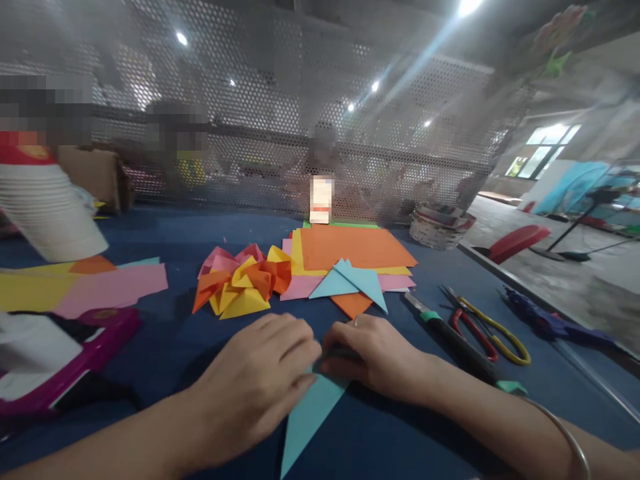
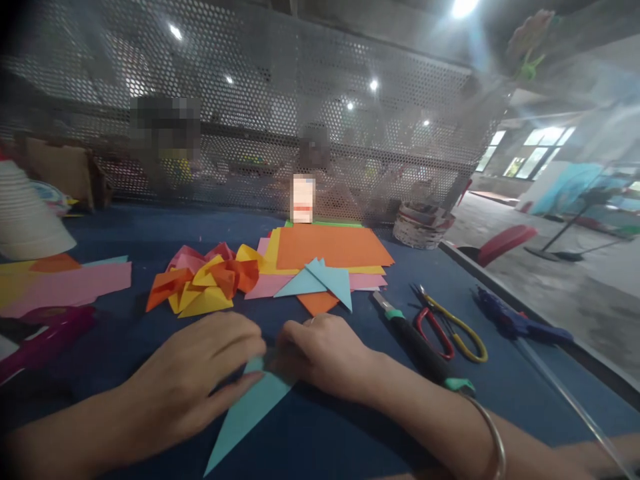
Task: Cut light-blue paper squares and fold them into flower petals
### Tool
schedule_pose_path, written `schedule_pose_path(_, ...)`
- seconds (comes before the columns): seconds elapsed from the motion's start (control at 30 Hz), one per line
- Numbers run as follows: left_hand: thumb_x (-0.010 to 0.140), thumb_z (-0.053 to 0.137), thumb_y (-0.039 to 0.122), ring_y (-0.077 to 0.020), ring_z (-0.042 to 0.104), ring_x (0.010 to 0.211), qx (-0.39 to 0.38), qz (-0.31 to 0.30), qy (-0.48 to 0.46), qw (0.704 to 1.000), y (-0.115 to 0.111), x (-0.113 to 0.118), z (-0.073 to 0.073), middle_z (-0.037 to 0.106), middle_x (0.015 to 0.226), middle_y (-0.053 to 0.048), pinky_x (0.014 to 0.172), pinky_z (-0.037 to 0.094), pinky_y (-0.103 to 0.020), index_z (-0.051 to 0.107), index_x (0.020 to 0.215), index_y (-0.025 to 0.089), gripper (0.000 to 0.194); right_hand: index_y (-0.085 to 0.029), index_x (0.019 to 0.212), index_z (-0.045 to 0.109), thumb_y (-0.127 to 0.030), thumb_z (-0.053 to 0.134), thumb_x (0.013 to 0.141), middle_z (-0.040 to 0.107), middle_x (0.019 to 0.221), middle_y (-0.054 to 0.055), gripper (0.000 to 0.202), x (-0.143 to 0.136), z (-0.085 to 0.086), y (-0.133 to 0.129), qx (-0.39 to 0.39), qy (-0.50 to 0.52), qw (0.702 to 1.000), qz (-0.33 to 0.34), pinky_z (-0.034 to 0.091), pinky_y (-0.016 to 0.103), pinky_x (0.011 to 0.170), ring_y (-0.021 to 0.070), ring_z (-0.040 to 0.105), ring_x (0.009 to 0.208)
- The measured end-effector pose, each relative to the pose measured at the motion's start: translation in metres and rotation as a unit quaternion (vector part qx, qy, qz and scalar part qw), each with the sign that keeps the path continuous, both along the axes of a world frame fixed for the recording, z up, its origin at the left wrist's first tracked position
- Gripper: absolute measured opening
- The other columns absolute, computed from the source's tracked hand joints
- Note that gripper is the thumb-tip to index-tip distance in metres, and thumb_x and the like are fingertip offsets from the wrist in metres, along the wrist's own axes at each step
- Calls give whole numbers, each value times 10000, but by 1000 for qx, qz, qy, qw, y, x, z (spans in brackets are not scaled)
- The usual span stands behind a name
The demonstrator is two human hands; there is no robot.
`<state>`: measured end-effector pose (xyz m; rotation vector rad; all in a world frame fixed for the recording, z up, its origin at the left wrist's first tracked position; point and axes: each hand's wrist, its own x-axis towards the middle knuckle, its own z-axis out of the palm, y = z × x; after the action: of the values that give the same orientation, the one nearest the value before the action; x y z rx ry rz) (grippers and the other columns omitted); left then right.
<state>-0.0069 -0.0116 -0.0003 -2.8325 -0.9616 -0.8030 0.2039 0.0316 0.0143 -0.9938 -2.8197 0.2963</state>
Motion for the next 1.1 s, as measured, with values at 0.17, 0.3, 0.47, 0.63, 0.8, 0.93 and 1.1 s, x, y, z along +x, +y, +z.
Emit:
schedule_pose_path(0.17, 892, 397, 82, -166, 615, 730, 1, -140, 19, 990, -12, -4, 9, 679, 821, -43, 697, 495, -267, 636, 941, 160, 256, -203, 972, 585, -419, 535, 894, 632, 741, 20, 235, 0, 1, 0, -1, -17, 1000, -6, 344, 250, 620, 167, 567, 693)
schedule_pose_path(0.3, 960, 345, 147, -160, 655, 775, 30, -135, -6, 990, -17, -5, 8, 718, 875, -47, 719, 513, -263, 658, 997, 150, 315, -210, 1022, 560, -417, 625, 822, 617, 851, 21, 295, 0, 6, -4, -45, 11, 998, -32, 379, 268, 695, 175, 564, 793)
schedule_pose_path(0.47, 981, 341, 199, -172, 666, 791, 36, -126, -21, 991, -18, -2, 0, 727, 874, -48, 685, 516, -273, 661, 995, 141, 325, -234, 1125, 520, -497, 750, 646, 548, 1119, 50, 593, 1, 10, -11, -96, 44, 993, -43, 344, 389, 905, 232, 504, 1028)
schedule_pose_path(0.63, 981, 341, 224, -172, 667, 768, 70, -144, -55, 986, -13, 0, -6, 724, 814, -60, 611, 509, -255, 660, 949, 117, 338, -235, 1190, 500, -476, 779, 600, 533, 1130, 55, 696, 0, 14, -15, -141, 40, 984, -101, 320, 440, 944, 245, 489, 1040)
schedule_pose_path(0.8, 963, 360, 212, -162, 664, 690, 90, -170, -54, 980, -12, -1, -9, 726, 799, -49, 543, 497, -253, 650, 954, 120, 305, -210, 1198, 504, -425, 788, 589, 535, 1075, 50, 706, 4, 21, -8, -192, 21, 971, -144, 386, 402, 870, 237, 498, 985)
schedule_pose_path(0.93, 929, 388, 185, -162, 661, 678, 100, -168, -88, 977, -12, 0, -13, 719, 775, -46, 535, 498, -242, 647, 950, 126, 266, -190, 1206, 489, -379, 787, 610, 529, 1058, 46, 693, 12, 20, 1, -219, 37, 966, -129, 421, 349, 818, 208, 504, 941)
schedule_pose_path(1.1, 923, 404, 129, -142, 672, 738, 101, -148, -89, 980, -12, 2, -15, 726, 796, -22, 587, 519, -202, 634, 966, 146, 235, -180, 1176, 490, -280, 765, 657, 525, 994, 28, 595, 20, 18, 11, -259, 53, 959, -105, 436, 295, 771, 162, 510, 875)
